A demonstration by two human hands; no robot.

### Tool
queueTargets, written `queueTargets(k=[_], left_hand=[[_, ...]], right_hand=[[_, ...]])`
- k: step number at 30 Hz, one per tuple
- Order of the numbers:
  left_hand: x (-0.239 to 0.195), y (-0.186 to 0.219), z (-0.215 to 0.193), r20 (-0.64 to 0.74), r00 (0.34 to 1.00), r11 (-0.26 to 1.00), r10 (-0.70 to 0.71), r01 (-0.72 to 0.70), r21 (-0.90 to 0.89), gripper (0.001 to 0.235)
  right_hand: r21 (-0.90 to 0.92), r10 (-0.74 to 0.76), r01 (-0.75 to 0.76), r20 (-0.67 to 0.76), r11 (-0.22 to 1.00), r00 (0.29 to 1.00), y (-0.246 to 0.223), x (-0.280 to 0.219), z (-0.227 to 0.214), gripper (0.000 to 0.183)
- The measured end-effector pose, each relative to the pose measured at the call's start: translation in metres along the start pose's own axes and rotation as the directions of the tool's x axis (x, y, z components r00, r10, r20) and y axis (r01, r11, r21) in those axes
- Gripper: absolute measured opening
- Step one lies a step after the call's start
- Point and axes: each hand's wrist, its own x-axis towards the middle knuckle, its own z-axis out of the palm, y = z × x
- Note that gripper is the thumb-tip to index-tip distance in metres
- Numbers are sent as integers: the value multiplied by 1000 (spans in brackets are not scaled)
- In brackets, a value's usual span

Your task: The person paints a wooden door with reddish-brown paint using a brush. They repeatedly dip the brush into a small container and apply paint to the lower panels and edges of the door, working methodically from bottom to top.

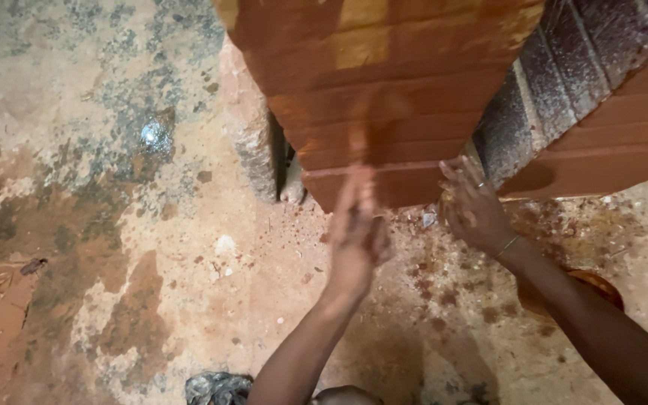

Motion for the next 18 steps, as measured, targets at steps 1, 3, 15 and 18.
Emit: queueTargets(k=[1,3,15,18], left_hand=[[-5,2,-9,-88,996,997,17,-24,-75,57],[-9,1,-25,-213,951,957,225,-257,-137,59],[13,-34,20,87,888,772,452,-438,461,61],[18,-43,55,403,876,860,265,-404,313,57]], right_hand=[[18,14,-14,4,1000,1000,1,-1,0,73],[31,3,-3,3,1000,1000,2,0,1,72],[-56,-16,17,13,998,1000,10,-4,7,65],[575,152,-170,79,800,985,21,-7,19,63]])
